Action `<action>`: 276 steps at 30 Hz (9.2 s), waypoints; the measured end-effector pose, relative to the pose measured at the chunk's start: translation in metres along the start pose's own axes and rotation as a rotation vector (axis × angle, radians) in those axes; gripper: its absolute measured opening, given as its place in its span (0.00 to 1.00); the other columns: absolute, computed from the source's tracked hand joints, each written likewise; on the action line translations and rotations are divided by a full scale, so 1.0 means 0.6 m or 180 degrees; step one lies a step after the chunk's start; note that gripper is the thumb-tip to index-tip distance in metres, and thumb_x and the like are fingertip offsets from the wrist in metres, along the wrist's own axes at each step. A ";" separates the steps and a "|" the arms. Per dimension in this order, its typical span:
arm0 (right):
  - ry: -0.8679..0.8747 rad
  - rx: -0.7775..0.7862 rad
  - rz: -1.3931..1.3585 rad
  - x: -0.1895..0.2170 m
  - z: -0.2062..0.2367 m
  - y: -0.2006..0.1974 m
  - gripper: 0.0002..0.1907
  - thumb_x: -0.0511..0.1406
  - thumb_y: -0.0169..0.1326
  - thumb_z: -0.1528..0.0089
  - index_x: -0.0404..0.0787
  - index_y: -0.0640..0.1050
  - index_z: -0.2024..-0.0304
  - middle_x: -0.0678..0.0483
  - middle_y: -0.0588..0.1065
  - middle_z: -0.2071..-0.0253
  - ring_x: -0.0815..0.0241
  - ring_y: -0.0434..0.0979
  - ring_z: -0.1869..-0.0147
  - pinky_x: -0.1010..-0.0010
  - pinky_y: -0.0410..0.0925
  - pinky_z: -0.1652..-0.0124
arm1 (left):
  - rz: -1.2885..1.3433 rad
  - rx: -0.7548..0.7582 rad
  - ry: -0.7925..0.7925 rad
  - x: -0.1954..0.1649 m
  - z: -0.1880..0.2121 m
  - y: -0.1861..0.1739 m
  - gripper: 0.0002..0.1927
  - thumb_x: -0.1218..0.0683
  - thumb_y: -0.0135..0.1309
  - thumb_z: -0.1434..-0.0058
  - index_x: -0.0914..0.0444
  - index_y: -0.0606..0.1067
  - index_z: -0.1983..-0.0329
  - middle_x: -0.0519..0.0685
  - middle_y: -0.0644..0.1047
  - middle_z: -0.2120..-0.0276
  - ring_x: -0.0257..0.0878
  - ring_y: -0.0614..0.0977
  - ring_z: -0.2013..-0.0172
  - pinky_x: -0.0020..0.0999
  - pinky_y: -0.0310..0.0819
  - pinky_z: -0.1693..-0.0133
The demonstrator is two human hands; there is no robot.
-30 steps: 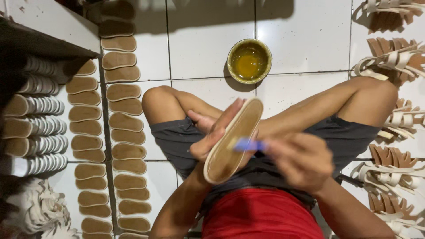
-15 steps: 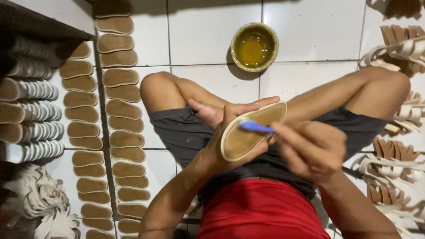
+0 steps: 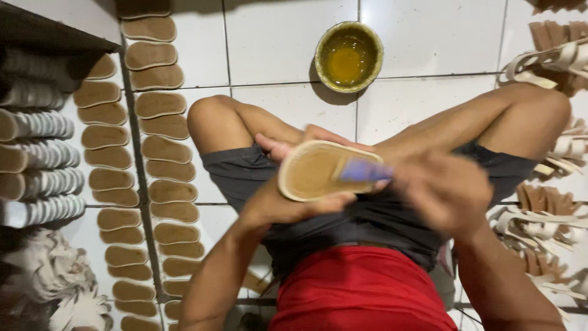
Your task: The person sits on the floor and repeatedly dips a toothbrush into a bowl of yellow liquid, then brushes the liquid onto the surface of shoe insoles. The person handles the insoles one at a time, applies the liquid, and places them back on the floor in rows.
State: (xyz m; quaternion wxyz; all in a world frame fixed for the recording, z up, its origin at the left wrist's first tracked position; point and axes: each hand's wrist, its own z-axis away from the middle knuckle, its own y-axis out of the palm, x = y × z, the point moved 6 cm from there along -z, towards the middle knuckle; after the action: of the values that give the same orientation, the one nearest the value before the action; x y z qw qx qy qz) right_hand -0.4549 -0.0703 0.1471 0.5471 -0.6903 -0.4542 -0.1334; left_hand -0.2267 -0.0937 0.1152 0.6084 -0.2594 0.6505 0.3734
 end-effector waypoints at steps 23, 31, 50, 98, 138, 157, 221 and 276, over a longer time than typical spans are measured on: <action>0.0754 -0.0071 0.0847 -0.235 -0.097 0.034 0.15 0.28 0.63 0.34 0.44 0.84 0.45 0.50 0.79 0.59 0.56 0.81 0.62 0.68 0.73 0.63 | -0.0192 -0.1495 0.0392 -0.046 0.004 -0.074 0.33 0.67 0.61 0.37 0.65 0.54 0.36 0.61 0.72 0.34 0.44 0.77 0.37 0.37 0.75 0.36; -0.0076 0.0166 0.1733 -0.288 -0.146 0.140 0.10 0.36 0.64 0.38 0.47 0.84 0.54 0.54 0.76 0.68 0.52 0.76 0.73 0.61 0.68 0.75 | -0.0883 -0.1698 0.0294 -0.062 0.031 -0.097 0.34 0.69 0.62 0.43 0.69 0.65 0.33 0.63 0.75 0.38 0.46 0.80 0.42 0.39 0.77 0.38; -0.0387 -0.0188 -0.0226 0.062 -0.076 0.000 0.18 0.23 0.62 0.44 0.32 0.81 0.50 0.46 0.79 0.63 0.58 0.80 0.65 0.72 0.69 0.66 | 0.0049 -0.0011 0.0069 -0.051 -0.046 0.014 0.34 0.58 0.60 0.38 0.66 0.61 0.31 0.52 0.68 0.35 0.42 0.79 0.43 0.35 0.79 0.43; -0.0620 0.0390 -0.0678 0.041 -0.027 -0.022 0.14 0.26 0.64 0.45 0.33 0.83 0.55 0.48 0.79 0.69 0.60 0.80 0.70 0.71 0.69 0.72 | 0.0728 0.2697 -0.0258 0.025 -0.034 0.044 0.31 0.65 0.71 0.46 0.67 0.72 0.40 0.55 0.81 0.48 0.39 0.82 0.46 0.34 0.79 0.42; 0.0578 -0.0013 -0.1411 0.094 -0.020 0.031 0.16 0.23 0.60 0.43 0.31 0.82 0.52 0.49 0.79 0.69 0.66 0.76 0.70 0.77 0.66 0.71 | -0.0559 -0.1577 0.1226 -0.077 -0.027 0.023 0.38 0.58 0.65 0.37 0.66 0.57 0.30 0.62 0.71 0.40 0.42 0.77 0.43 0.36 0.74 0.39; 0.2121 0.0118 -0.2042 -0.253 0.017 0.191 0.13 0.29 0.48 0.24 0.23 0.75 0.42 0.44 0.74 0.65 0.66 0.68 0.72 0.77 0.58 0.74 | 0.0306 -0.5086 0.0242 -0.030 0.644 -0.614 0.18 0.71 0.50 0.40 0.73 0.71 0.45 0.56 0.80 0.57 0.43 0.85 0.60 0.36 0.85 0.56; 0.6169 -0.2251 0.3842 0.154 0.857 -0.468 0.14 0.34 0.51 0.36 0.37 0.82 0.52 0.28 0.67 0.38 0.30 0.64 0.32 0.51 0.60 0.37 | -0.3304 0.1564 0.0193 0.409 -0.525 0.381 0.04 0.59 0.53 0.38 0.64 0.75 0.62 0.50 0.75 0.67 0.41 0.77 0.67 0.40 0.74 0.69; 0.1123 0.0010 -0.0070 -0.131 -0.078 0.109 0.55 0.47 0.74 0.54 0.35 0.62 0.32 0.40 0.68 0.37 0.43 0.74 0.36 0.59 0.71 0.41 | 0.2306 -0.2566 -0.0208 0.240 -0.137 -0.054 0.18 0.55 0.54 0.31 0.69 0.72 0.43 0.57 0.75 0.47 0.44 0.76 0.46 0.37 0.71 0.42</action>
State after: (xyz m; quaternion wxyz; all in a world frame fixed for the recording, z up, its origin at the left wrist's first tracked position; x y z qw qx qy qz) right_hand -0.4333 -0.1484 0.0694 0.6179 -0.6504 -0.3589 -0.2577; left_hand -0.2681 -0.1617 -0.0337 0.3129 -0.2196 0.4844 0.7869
